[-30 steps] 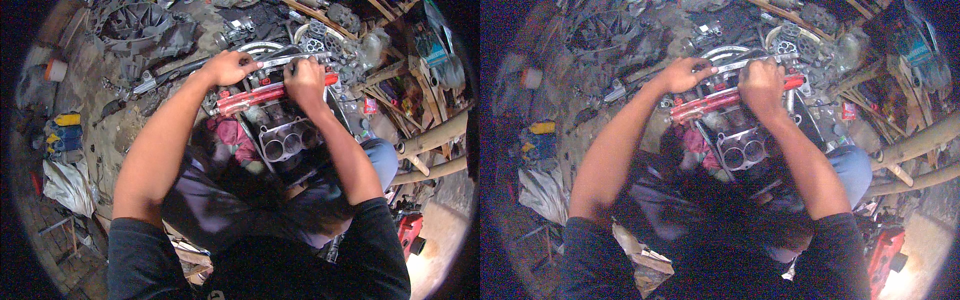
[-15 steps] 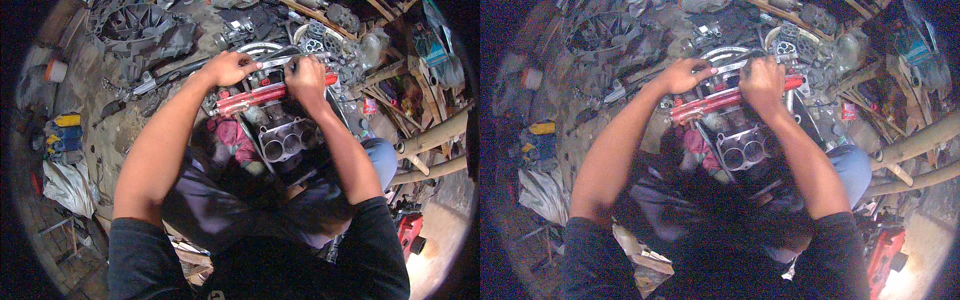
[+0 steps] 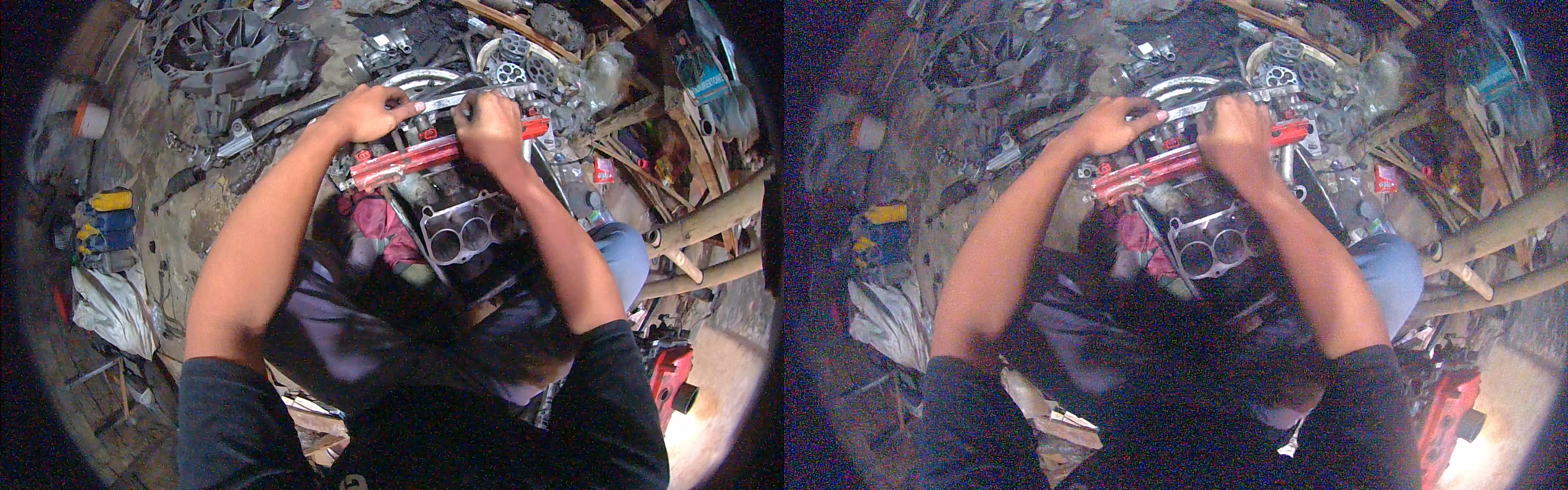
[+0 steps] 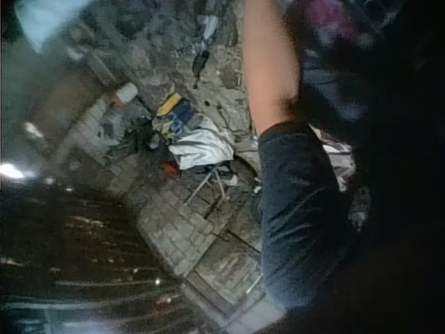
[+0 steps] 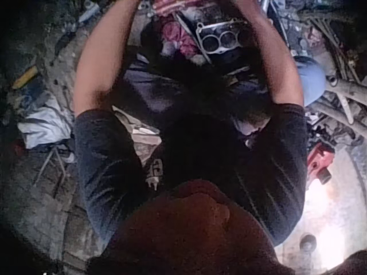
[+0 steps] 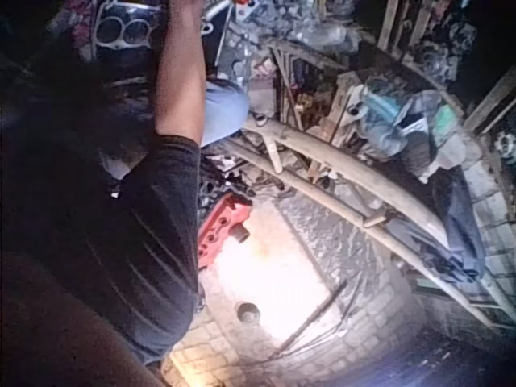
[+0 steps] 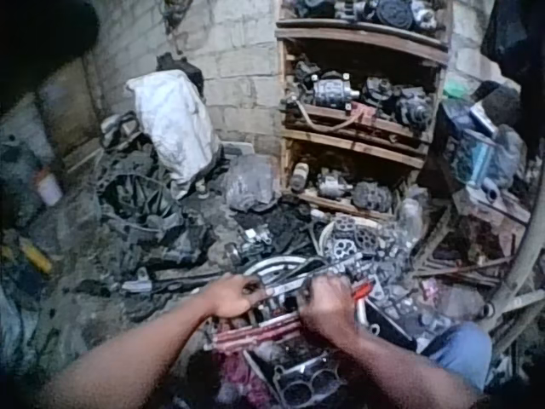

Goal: The person sits on the floor and uses a red pipe wrench to tighten bolts on a red metal manifold attached to a silver engine block. They repeatedly adjust the wrench and reposition their hands to secure the manifold.

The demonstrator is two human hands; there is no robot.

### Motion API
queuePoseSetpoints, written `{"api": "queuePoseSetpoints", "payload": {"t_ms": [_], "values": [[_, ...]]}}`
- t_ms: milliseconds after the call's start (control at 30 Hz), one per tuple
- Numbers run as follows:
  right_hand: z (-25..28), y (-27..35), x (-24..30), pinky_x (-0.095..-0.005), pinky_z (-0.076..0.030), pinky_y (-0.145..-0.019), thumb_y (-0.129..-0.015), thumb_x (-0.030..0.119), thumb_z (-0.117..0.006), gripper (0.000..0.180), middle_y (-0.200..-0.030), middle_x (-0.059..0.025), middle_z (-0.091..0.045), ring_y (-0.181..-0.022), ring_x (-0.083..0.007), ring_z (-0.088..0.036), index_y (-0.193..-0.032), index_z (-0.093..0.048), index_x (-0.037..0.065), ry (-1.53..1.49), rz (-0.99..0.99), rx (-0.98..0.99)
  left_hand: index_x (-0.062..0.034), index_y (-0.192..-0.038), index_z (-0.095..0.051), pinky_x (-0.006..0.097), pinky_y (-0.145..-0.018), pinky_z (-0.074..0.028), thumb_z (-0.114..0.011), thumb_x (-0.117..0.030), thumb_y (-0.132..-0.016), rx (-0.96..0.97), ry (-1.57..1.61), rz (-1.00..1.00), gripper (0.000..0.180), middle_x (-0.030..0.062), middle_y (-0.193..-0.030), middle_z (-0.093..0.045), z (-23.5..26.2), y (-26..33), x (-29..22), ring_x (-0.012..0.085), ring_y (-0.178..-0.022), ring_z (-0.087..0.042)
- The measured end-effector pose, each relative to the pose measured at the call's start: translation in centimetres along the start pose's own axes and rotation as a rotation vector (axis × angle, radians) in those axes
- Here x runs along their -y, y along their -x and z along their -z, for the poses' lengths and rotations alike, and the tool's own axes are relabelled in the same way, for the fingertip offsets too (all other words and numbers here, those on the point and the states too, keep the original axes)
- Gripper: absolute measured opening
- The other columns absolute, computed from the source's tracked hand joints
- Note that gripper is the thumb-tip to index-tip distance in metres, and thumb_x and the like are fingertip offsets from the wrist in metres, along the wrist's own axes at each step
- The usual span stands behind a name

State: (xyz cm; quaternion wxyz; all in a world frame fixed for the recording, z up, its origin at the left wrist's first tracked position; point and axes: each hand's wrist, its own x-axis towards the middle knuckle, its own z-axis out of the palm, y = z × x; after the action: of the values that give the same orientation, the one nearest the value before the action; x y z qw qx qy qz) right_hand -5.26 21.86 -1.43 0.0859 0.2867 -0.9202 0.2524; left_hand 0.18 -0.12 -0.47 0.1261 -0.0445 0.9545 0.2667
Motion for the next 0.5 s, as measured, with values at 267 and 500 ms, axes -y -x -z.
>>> {"api": "queuePoseSetpoints", "payload": {"t_ms": [267,500], "values": [[-1.0,0.4,-1.0,-0.0503,-0.045,-0.077,-0.075,0.014,-0.077,0.017,-0.082,-0.0140,-0.065,-0.092,-0.0362,-0.062,-0.082,-0.066,0.004,0.049,0.224,-0.175,-0.0115,-0.133,-0.065,0.049,-0.110,-0.041,-0.034,-0.065,-0.101,-0.004,0.044,0.049,0.069,0.0253,-0.126,-0.065,0.1,-0.1,0.2,0.0451,-0.124,-0.057],[-2.1,1.2,-1.9,-0.0506,-0.043,-0.078,-0.075,0.015,-0.079,0.016,-0.086,-0.0117,-0.065,-0.092,-0.0345,-0.062,-0.083,-0.067,0.007,0.005,0.248,-0.220,-0.0133,-0.134,-0.064,0.050,-0.112,-0.039,-0.029,-0.061,-0.104,0.014,0.029,0.041,0.066,0.0250,-0.128,-0.064,0.2,-0.3,-0.2,0.0454,-0.126,-0.055]]}}
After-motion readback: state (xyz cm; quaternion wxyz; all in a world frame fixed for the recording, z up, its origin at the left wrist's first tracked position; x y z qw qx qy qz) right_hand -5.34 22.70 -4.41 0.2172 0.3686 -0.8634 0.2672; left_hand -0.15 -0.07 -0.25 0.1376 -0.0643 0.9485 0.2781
